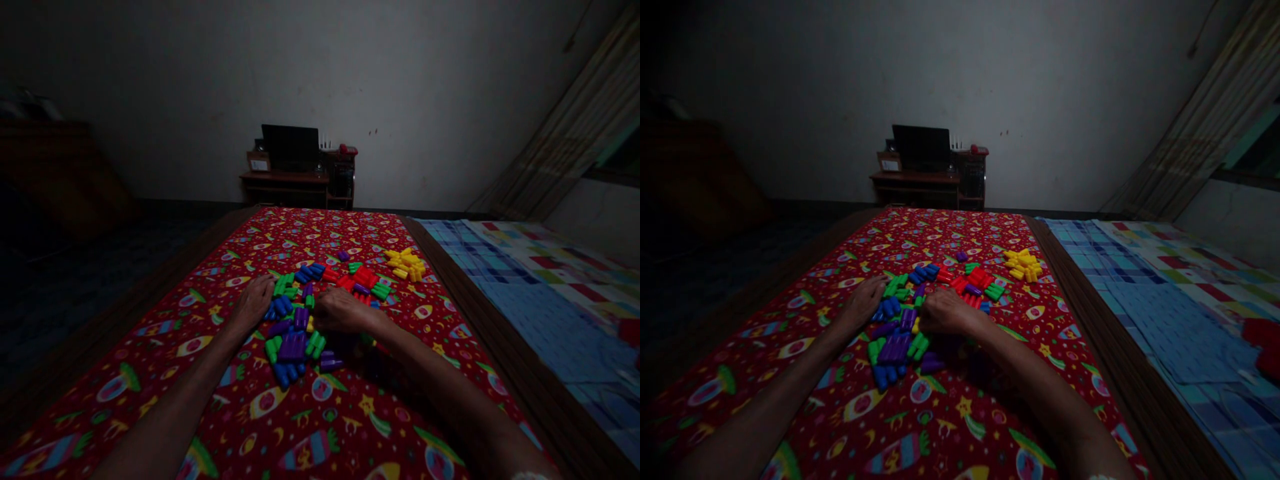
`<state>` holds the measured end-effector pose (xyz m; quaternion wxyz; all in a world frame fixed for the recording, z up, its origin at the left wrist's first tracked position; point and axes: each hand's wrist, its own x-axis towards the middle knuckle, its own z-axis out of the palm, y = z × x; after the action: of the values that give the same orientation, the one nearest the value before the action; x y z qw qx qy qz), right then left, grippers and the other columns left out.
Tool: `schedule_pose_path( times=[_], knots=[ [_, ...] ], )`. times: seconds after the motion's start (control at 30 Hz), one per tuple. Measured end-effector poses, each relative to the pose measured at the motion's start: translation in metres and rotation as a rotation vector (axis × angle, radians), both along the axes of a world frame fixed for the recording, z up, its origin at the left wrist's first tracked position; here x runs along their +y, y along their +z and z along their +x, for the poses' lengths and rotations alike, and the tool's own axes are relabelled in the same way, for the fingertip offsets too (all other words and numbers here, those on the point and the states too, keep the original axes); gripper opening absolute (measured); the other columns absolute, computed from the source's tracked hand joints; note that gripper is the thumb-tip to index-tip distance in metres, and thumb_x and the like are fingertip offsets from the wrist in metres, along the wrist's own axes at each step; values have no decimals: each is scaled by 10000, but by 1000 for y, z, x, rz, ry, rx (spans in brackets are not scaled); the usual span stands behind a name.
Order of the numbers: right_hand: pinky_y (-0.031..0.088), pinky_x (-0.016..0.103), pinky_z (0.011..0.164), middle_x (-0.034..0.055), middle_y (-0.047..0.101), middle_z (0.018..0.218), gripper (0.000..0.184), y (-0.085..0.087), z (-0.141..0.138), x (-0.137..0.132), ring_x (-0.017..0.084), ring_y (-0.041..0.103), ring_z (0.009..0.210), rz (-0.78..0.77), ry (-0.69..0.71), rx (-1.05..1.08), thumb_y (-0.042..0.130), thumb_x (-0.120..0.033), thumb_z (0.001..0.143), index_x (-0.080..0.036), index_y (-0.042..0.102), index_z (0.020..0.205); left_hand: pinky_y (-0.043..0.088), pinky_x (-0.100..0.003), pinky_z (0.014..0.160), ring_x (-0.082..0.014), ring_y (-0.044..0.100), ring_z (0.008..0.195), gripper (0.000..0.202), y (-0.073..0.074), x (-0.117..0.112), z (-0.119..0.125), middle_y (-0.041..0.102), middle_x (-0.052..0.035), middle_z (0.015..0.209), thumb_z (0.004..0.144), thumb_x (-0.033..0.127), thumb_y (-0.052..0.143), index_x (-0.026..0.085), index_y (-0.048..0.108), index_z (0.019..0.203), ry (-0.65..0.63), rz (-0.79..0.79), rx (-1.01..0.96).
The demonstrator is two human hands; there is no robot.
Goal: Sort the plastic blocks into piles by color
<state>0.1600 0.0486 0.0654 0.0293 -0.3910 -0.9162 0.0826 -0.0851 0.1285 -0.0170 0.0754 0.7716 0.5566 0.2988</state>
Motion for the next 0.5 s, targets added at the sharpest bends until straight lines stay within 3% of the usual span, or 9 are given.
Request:
schedule_pose_path(
  times=[0.1, 0.2, 0.33, 0.5],
  knots=[
    [334, 241, 621, 53, 653, 768, 149, 6, 11, 7, 129, 531, 674, -44, -13, 207, 577, -223, 831, -124, 684, 801, 391, -412, 1071, -266, 555, 1186, 509, -1, 0, 0, 636, -173, 1224, 881, 359, 274, 92, 654, 1086, 3, 6, -9],
    [364, 228, 648, 28, 651, 792, 168, 11, 28, 20, 127, 554, 713, -108, -119, 501, 572, -262, 815, -132, 677, 832, 395, -418, 1068, -266, 560, 1180, 500, -1, 0, 0, 644, -169, 1210, 883, 363, 268, 107, 665, 1047, -2, 18, -19],
    [393, 237, 641, -1, 608, 687, 249, 18, 64, 42, 126, 539, 666, -204, -281, 872, 578, -385, 747, -144, 639, 728, 395, -411, 1071, -256, 566, 1174, 471, 0, -1, 0, 654, -145, 1207, 879, 377, 286, 143, 669, 1021, 12, 12, -18],
    [387, 231, 593, -22, 549, 626, 330, 20, 106, 52, 103, 476, 597, -153, -481, 1155, 593, -488, 696, -158, 592, 677, 391, -418, 1077, -270, 569, 1172, 521, -2, 1, 1, 651, -174, 1202, 869, 411, 271, 111, 663, 1035, 17, 9, -49]
  ],
)
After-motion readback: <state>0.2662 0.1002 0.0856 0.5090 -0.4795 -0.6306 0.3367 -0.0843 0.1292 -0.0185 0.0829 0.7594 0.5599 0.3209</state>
